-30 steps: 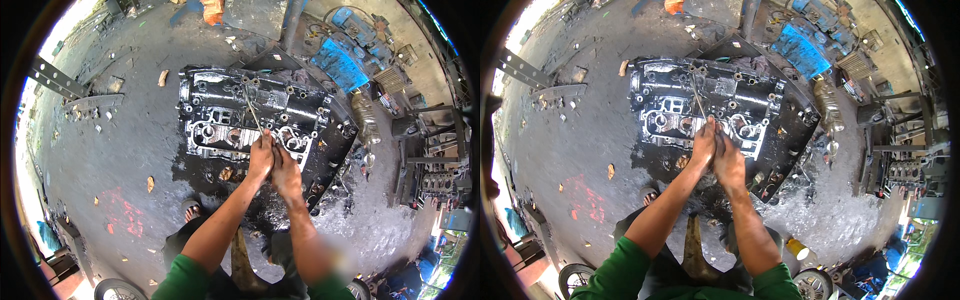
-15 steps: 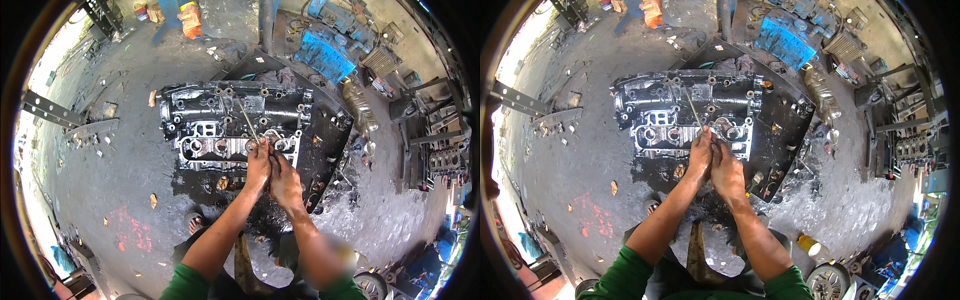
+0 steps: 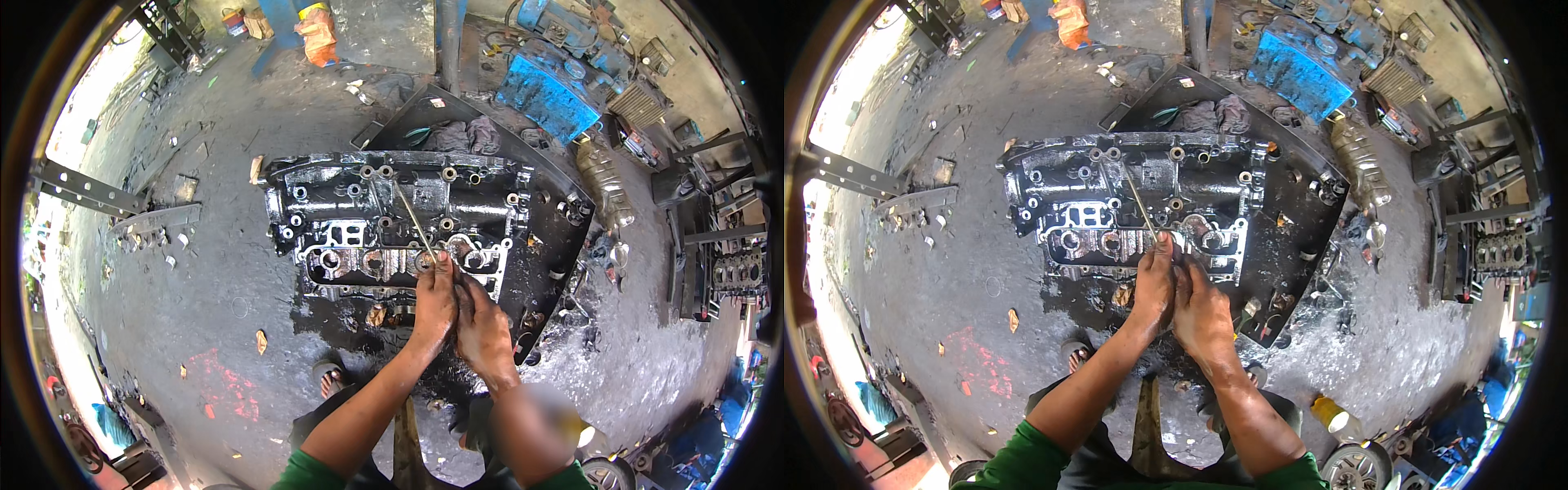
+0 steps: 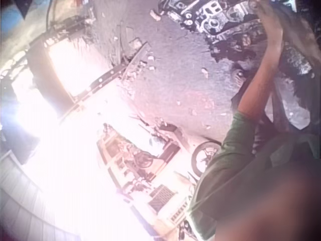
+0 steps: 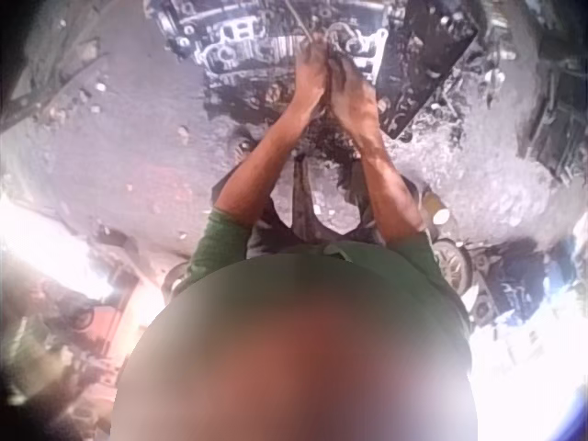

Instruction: The person uses a screwdriver to remove bolts and disassemble parts of a disassembled engine block. They repeatedly loosen fasteners, lift out components, and place them aside on the workbench.

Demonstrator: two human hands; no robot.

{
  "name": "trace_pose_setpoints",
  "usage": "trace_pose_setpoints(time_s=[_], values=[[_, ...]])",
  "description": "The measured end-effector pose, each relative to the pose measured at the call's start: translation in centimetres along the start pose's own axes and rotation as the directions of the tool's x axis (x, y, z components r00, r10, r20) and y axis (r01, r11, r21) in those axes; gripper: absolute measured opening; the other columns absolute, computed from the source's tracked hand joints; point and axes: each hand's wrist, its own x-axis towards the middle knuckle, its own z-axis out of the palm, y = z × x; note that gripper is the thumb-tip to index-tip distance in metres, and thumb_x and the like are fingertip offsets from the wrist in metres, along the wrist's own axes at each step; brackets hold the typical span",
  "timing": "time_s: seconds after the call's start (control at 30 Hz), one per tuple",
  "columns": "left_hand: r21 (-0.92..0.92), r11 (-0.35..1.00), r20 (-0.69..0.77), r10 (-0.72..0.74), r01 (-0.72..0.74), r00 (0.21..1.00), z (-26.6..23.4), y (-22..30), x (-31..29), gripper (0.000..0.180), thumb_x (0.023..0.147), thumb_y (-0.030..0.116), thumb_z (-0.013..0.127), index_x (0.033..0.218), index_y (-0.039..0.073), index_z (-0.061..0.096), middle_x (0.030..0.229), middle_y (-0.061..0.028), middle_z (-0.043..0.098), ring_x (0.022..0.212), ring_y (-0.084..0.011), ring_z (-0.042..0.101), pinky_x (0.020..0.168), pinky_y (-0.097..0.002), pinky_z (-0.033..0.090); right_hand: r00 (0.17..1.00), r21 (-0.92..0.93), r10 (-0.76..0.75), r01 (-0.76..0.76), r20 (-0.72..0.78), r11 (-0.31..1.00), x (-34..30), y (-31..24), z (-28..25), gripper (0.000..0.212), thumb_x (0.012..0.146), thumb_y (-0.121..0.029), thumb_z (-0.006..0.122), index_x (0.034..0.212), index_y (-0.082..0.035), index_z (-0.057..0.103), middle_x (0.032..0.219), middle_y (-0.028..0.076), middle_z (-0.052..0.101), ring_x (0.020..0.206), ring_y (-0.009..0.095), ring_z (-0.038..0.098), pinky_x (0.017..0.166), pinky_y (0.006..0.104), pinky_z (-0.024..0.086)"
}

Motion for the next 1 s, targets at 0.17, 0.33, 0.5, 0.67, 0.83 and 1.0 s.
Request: trace_pose_setpoints(time_s=[0.17, 0.33, 0.5, 0.67, 0.83, 1.0], values=[[0.249, 0.967, -0.023, 0.054, -0.046, 0.998, 1.0, 1.0, 1.3, 0.061, 0.098, 0.058, 0.044, 0.090, -0.001, 0.059, 0.072, -0.0034, 0.053, 0.070, -0.0116, 0.047, 0.064, -0.0283, 0.044, 1.000, -0.103, 0.011, -0.009, 0.023, 0.995, 2.5, -1.5, -0.3, 0.034, 0.102, -0.024, 0.042, 0.125, -0.003, 0.056, 0.102, 0.029, 0.065, 0.096, 0.045, 0.064, 0.081, 0.0479, 0.051], [0.313, 0.950, -0.081, 0.031, -0.004, 0.996, -1.2, 3.5, 2.2, 0.060, 0.097, 0.060, 0.045, 0.084, 0.003, 0.057, 0.071, -0.0026, 0.054, 0.063, -0.0104, 0.045, 0.058, -0.0267, 0.041, 0.994, 0.141, 0.106, -0.107, 0.013, 0.984, 2.5, -3.5, 2.5, 0.037, 0.104, -0.030, 0.039, 0.118, -0.002, 0.057, 0.100, 0.029, 0.064, 0.095, 0.051, 0.059, 0.079, 0.0489, 0.048], [0.182, 0.982, -0.087, 0.060, -0.043, 0.994, -1.8, 0.8, -2.9, 0.052, 0.099, 0.054, 0.046, 0.082, 0.007, 0.058, 0.072, -0.0004, 0.054, 0.065, -0.0095, 0.047, 0.060, -0.0254, 0.040, 0.996, 0.142, 0.020, -0.032, 0.089, 0.989, -1.8, -1.1, 1.3, 0.037, 0.102, -0.031, 0.043, 0.127, -0.005, 0.053, 0.116, 0.028, 0.061, 0.105, 0.048, 0.059, 0.087, 0.0513, 0.047], [0.071, 0.997, -0.061, 0.031, -0.026, 0.998, -2.8, 0.4, -1.2, 0.052, 0.102, 0.050, 0.043, 0.083, 0.003, 0.055, 0.072, -0.0012, 0.052, 0.067, -0.0098, 0.045, 0.062, -0.0281, 0.042, 0.996, 0.069, -0.021, 0.015, 0.082, 0.998, -0.6, -0.2, 2.6, 0.035, 0.102, -0.027, 0.044, 0.126, -0.004, 0.053, 0.113, 0.028, 0.062, 0.106, 0.047, 0.058, 0.088, 0.0498, 0.047], [0.207, 0.978, -0.074, 0.043, -0.027, 0.996, -3.8, 1.5, -0.1, 0.067, 0.100, 0.058, 0.040, 0.082, -0.004, 0.058, 0.067, -0.0075, 0.054, 0.065, -0.0152, 0.047, 0.061, -0.0345, 0.043, 0.992, 0.137, 0.076, -0.090, 0.103, 0.986, -0.2, -1.6, 4.1, 0.032, 0.103, -0.023, 0.043, 0.124, -0.002, 0.056, 0.107, 0.026, 0.065, 0.098, 0.038, 0.065, 0.084, 0.0410, 0.049], [0.244, 0.969, -0.110, 0.049, -0.020, 0.993, -3.9, 0.1, -1.5, 0.062, 0.099, 0.057, 0.043, 0.083, -0.001, 0.057, 0.073, -0.0044, 0.055, 0.071, -0.0121, 0.047, 0.064, -0.0290, 0.042, 0.992, 0.043, 0.038, -0.043, 0.117, 0.998, -1.2, -1.4, 3.2, 0.038, 0.104, -0.026, 0.040, 0.128, -0.002, 0.056, 0.115, 0.025, 0.064, 0.108, 0.041, 0.061, 0.092, 0.0417, 0.047]])
